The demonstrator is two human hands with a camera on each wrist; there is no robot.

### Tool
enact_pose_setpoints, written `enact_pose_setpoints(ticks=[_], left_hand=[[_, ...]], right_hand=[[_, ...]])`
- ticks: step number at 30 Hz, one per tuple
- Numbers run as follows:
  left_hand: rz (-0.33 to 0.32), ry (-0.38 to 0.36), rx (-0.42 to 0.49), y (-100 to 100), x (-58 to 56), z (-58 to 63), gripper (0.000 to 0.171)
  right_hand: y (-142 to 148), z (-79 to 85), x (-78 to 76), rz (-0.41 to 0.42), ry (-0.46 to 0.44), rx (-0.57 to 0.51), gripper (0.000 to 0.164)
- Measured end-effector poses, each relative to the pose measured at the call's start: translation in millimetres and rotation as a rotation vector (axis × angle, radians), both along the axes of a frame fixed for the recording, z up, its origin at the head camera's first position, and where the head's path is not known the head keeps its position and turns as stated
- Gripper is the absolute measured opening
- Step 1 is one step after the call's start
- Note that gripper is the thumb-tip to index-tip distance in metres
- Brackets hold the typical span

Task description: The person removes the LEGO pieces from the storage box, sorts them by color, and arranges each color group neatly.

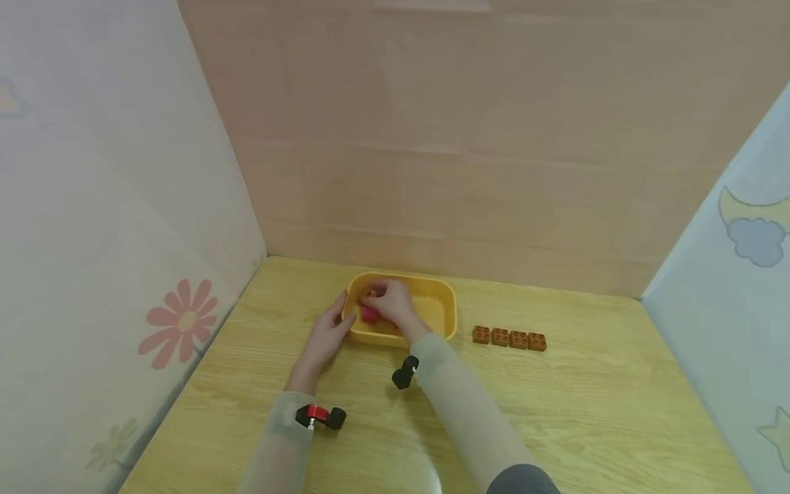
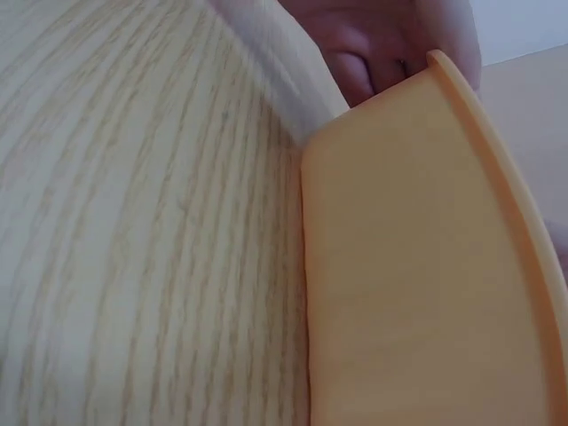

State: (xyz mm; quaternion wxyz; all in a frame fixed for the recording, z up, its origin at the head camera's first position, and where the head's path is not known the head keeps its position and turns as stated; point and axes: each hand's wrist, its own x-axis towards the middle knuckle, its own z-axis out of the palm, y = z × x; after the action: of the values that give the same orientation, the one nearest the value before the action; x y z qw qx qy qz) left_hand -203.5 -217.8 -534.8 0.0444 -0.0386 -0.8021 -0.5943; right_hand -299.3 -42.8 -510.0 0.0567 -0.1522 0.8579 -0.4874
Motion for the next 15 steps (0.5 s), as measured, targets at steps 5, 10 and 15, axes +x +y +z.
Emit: enact_pose_setpoints(ticks=[5,10,15], left_hand=[[-0.018,-0.043,0.030,5.2,10.9,24.8,0.065],[-0.033,-0.055,0.030,7.0,15.5,36.4,0.066],[-0.024,-0.052,0.015,7.9,14.8,34.3,0.066]], right_hand=[[-2.0,1.1,1.0,-0.003,0.024,0.032,0.040],[-3.9,3.8,2.9,-0.001,0.079,0.073,0.031],[-6.6,4.5,3.6,-0.016,0.087,0.105,0.028]])
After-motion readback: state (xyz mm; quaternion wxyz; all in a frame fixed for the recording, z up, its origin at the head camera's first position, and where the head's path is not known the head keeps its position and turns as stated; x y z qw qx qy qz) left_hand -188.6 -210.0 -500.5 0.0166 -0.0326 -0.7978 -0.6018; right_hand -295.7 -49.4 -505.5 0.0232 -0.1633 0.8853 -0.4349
